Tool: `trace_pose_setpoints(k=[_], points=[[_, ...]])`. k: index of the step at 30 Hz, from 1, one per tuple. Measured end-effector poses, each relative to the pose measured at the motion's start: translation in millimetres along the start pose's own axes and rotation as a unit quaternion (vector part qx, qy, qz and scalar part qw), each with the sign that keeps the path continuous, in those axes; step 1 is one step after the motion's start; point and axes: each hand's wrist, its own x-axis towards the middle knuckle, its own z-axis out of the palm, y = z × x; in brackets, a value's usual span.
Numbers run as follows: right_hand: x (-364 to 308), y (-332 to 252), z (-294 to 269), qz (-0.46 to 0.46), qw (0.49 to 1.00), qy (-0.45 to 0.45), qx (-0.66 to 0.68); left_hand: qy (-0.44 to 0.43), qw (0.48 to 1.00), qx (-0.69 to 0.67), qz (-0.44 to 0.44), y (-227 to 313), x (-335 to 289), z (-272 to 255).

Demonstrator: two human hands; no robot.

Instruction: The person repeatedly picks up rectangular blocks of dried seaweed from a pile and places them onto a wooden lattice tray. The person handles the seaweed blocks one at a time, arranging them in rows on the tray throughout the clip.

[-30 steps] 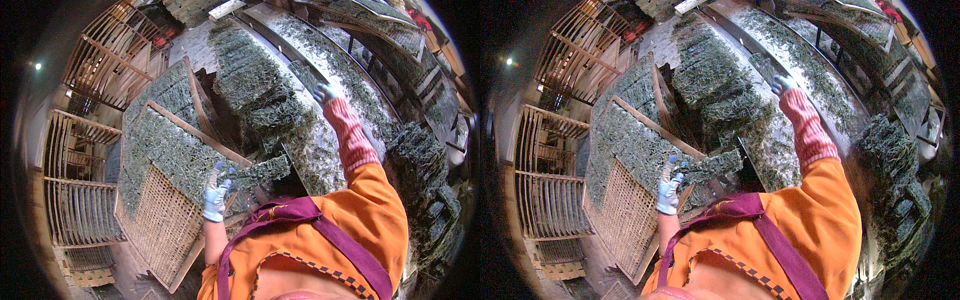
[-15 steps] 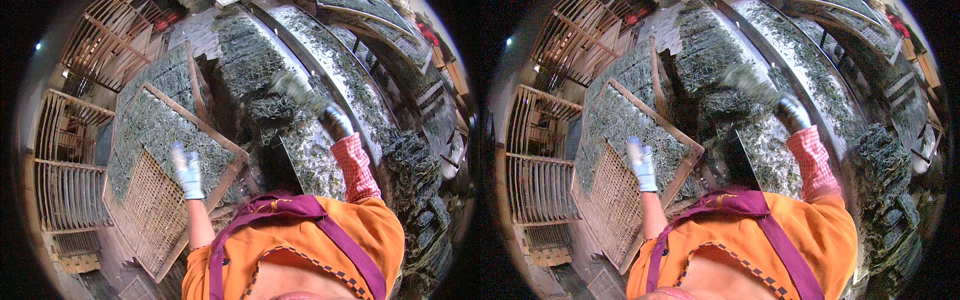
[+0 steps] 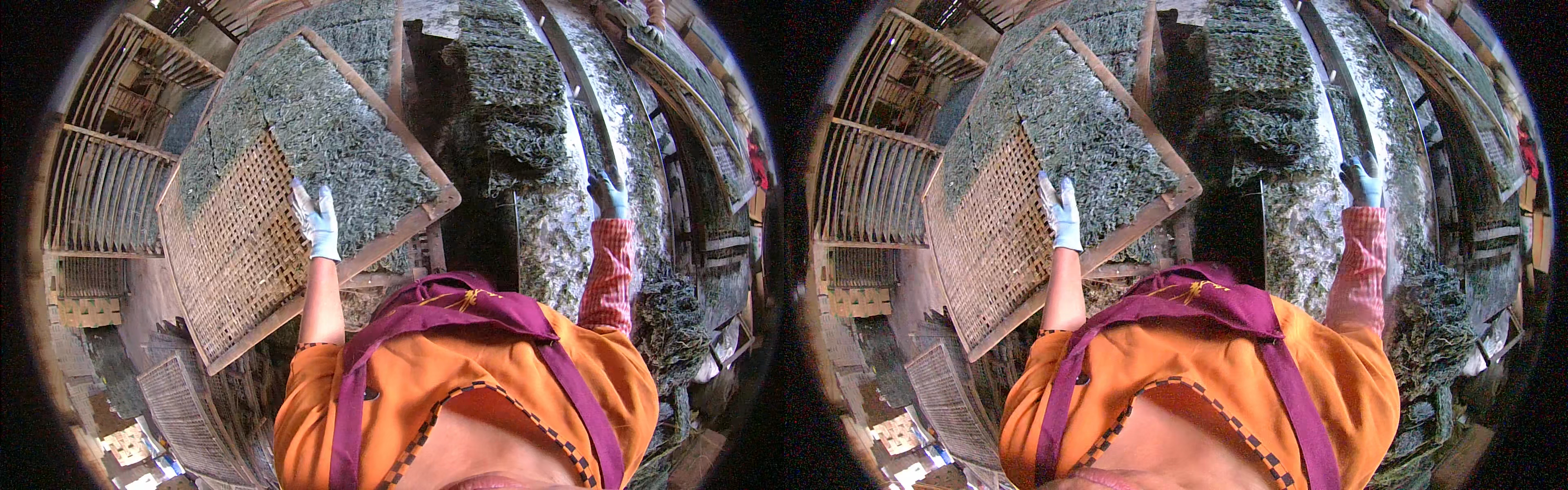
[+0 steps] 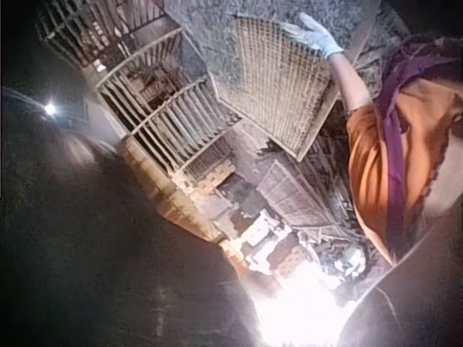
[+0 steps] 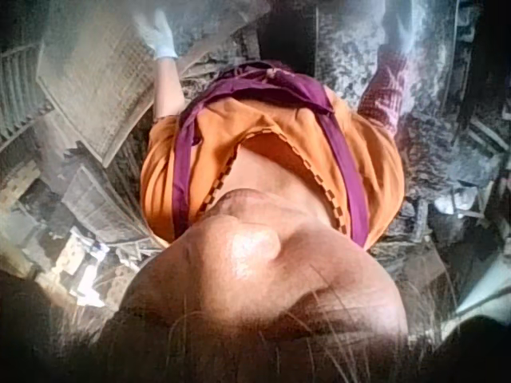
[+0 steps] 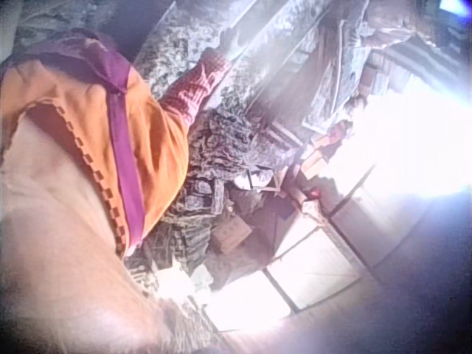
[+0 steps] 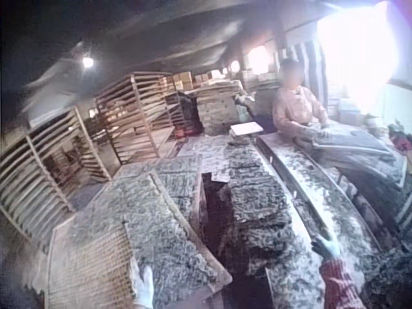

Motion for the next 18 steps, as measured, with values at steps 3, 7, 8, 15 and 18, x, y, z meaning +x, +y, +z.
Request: trace_pose_setpoints(k=[3,7,8,15,18], points=[[-70,-9,74,-0.096,0.976,-0.179,0.081,-0.003,0.990,-0.138,0.007,4,-3,-1],[-155,4,197,-0.138,0.920,-0.362,-0.055,-0.069,0.960,-0.256,-0.091,30,6,-20],[-170,10,219,-0.211,0.891,-0.378,-0.137,-0.089,0.966,-0.229,-0.081,37,15,-32],[-182,52,258,-0.353,0.830,-0.267,-0.340,0.148,0.966,-0.176,0.115,-7,74,-97],[-183,74,254,-0.158,0.871,-0.311,-0.346,-0.159,0.913,0.370,0.063,-39,39,-47]])
